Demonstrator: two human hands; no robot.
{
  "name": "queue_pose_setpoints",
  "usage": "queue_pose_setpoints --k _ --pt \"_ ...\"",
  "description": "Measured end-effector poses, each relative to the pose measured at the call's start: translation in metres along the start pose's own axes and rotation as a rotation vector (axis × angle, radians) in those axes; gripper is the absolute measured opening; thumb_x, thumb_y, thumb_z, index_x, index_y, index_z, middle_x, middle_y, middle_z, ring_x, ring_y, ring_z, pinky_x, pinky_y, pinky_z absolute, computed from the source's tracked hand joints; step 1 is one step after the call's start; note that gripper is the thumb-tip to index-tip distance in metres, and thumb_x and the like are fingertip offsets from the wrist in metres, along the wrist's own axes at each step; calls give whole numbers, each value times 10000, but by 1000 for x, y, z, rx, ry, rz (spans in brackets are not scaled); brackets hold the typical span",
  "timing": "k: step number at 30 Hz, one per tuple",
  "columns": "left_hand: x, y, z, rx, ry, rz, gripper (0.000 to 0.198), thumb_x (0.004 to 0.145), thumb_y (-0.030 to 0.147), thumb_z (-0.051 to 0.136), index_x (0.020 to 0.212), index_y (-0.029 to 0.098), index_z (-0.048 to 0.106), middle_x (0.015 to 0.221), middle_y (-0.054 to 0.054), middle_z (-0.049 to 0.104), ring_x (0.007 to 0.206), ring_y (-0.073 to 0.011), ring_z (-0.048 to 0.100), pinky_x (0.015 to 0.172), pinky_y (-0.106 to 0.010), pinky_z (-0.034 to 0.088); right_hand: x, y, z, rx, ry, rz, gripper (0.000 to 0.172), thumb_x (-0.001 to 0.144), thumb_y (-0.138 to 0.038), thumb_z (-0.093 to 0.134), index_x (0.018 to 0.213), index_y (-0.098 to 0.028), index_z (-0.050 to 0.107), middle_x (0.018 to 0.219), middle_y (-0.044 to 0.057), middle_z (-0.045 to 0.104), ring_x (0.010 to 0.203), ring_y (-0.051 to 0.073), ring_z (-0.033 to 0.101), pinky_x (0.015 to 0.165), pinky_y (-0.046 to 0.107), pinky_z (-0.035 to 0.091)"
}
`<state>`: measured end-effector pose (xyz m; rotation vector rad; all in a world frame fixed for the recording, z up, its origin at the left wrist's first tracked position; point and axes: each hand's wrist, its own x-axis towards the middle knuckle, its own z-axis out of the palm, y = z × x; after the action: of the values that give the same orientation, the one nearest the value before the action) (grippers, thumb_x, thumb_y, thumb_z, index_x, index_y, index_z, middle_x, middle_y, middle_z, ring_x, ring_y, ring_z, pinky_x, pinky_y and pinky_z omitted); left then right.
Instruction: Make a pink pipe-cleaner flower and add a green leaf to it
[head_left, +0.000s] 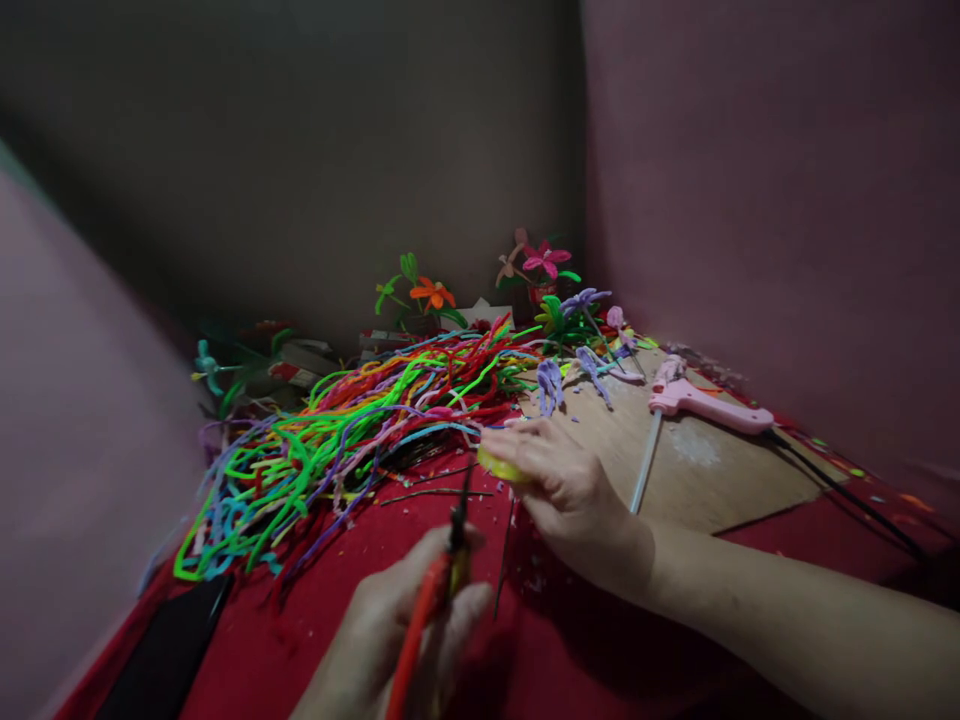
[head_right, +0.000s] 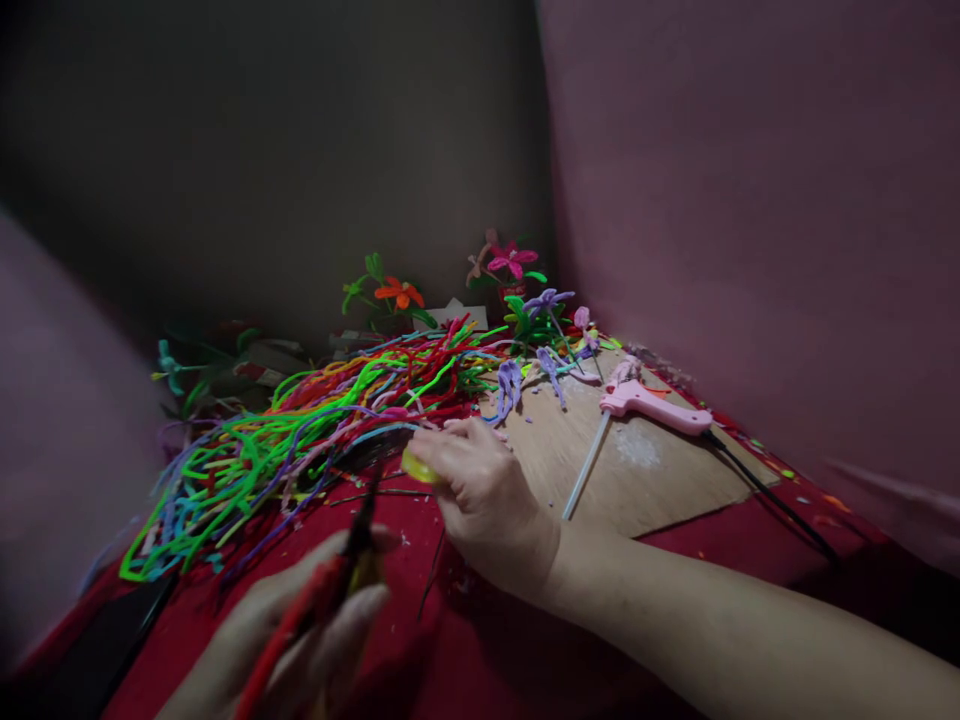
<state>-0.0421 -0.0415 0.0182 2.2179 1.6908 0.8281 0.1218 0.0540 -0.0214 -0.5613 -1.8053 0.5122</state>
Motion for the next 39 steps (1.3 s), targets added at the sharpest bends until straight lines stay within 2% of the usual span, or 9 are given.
queue_pose_setpoints --k 4,6,9,13,17,20,23,28,39 --pt "15 -9 -18 -155 -23 -194 325 857 428 402 1043 208 552 468 40 528 371 -127 503 397 -224 429 4 -5 0 178 -36 206 299 799 -93 491 982 -230 683 935 27 693 880 171 589 854 372 459" --pt "23 -23 -24 21 30 -280 363 825 473 429 1006 182 547 511 29 545 395 -130 503 403 -224 400 9 -7 -2 366 -50 381 209 805 -175 537 934 -221 695 894 22 696 839 158 609 819 346 480" --pt "31 -46 -27 402 -139 -321 273 836 361 403 968 188 570 766 -59 668 689 -192 635 607 -261 450 13 -7 -3 622 -93 530 167 762 -218 604 897 -209 701 880 14 697 816 143 622 803 311 492" --pt "38 -65 -23 707 -353 -417 298 843 345 362 947 171 581 874 -127 677 808 -263 648 660 -322 442 13 -5 -3 718 -100 596 167 732 -237 636 879 -199 704 852 17 695 795 138 623 792 304 489" --pt "45 -60 -23 751 -265 -336 300 831 297 406 1033 149 572 978 -152 638 872 -271 629 696 -342 451 14 -7 -1 673 -130 557 154 725 -237 635 859 -219 709 856 12 696 815 146 619 797 316 481" --pt "51 -39 -27 542 -23 -191 281 841 305 432 1018 153 590 984 -123 620 885 -234 601 726 -328 455 17 -10 2 576 -160 488 156 754 -208 600 868 -229 705 845 0 697 793 137 613 796 313 475" --pt "55 -15 -30 -37 78 -21 291 824 321 516 1069 172 564 844 -42 608 757 -151 586 692 -261 467 22 -13 5 503 -209 358 179 787 -172 553 872 -224 702 843 -6 688 821 132 603 804 295 460" --pt "59 0 -33 -389 33 96 131 758 251 630 841 150 618 824 -41 579 766 -142 545 684 -248 456 27 -12 9 542 -295 325 153 782 -175 552 805 -210 699 759 -14 651 726 115 574 729 267 458" --pt "55 -25 -29 -452 -145 156 60 777 203 616 777 153 583 772 -14 530 702 -113 487 639 -232 402 22 -12 9 653 -444 441 85 724 -182 594 730 -146 671 685 -7 600 646 100 507 654 242 421"
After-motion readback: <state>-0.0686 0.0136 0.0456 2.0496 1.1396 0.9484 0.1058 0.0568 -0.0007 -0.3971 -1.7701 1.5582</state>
